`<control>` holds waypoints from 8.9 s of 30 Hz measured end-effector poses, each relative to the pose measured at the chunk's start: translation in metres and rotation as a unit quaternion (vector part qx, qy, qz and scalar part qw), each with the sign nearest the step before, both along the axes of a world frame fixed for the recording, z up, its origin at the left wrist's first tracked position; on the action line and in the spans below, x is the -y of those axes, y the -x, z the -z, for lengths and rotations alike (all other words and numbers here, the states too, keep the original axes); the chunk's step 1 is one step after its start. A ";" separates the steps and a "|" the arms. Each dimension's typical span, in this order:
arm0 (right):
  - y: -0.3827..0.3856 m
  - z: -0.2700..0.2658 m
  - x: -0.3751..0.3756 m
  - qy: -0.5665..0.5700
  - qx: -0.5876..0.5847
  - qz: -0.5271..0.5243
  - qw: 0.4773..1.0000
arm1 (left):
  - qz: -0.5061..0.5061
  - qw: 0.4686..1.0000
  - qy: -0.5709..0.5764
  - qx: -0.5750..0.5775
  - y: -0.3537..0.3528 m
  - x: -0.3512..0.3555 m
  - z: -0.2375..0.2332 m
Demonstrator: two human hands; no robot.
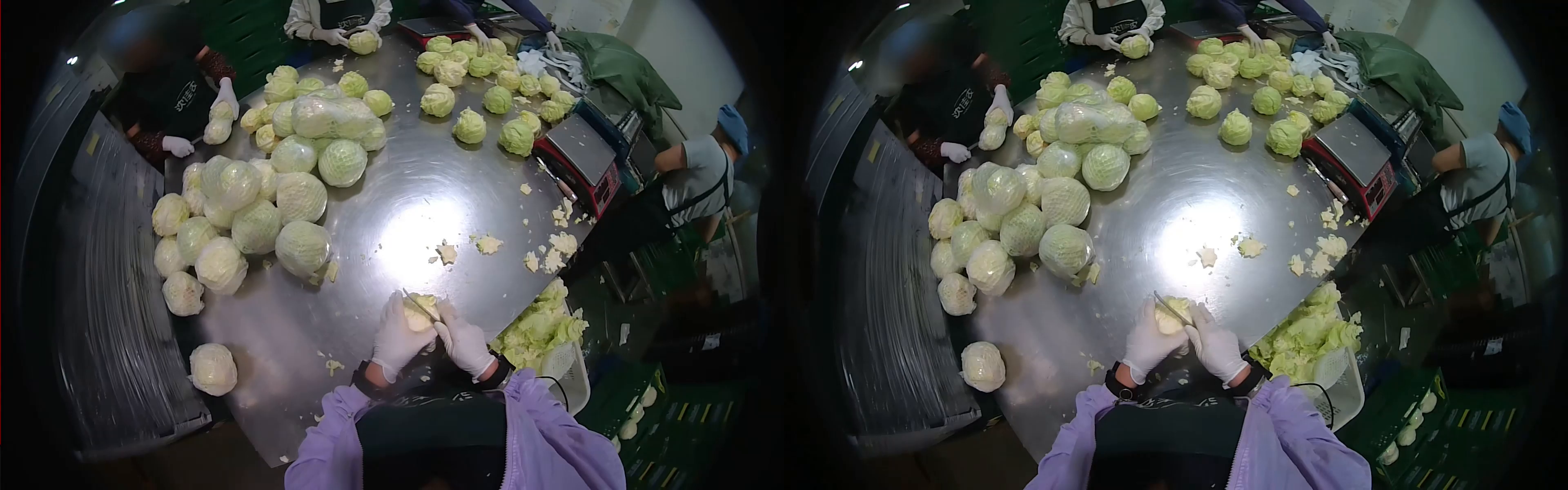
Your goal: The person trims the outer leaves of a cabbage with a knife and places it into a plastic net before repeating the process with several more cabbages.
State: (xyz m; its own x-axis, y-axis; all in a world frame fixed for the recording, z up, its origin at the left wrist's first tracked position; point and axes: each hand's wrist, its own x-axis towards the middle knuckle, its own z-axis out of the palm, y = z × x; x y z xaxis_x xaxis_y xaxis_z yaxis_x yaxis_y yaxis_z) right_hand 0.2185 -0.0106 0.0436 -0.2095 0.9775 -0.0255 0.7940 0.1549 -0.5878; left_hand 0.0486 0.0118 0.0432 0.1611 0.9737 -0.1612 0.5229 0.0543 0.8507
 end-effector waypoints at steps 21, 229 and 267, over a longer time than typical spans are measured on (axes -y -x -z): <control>0.002 0.001 -0.001 0.011 0.007 0.033 0.999 | 0.019 0.996 0.019 -0.082 0.003 -0.007 0.000; 0.015 0.021 -0.062 -0.072 -0.142 -0.072 0.985 | 0.075 0.982 0.023 0.170 0.077 -0.004 0.025; -0.044 0.029 -0.009 0.336 -0.388 0.127 0.849 | -0.056 0.924 0.177 0.334 0.030 0.034 0.068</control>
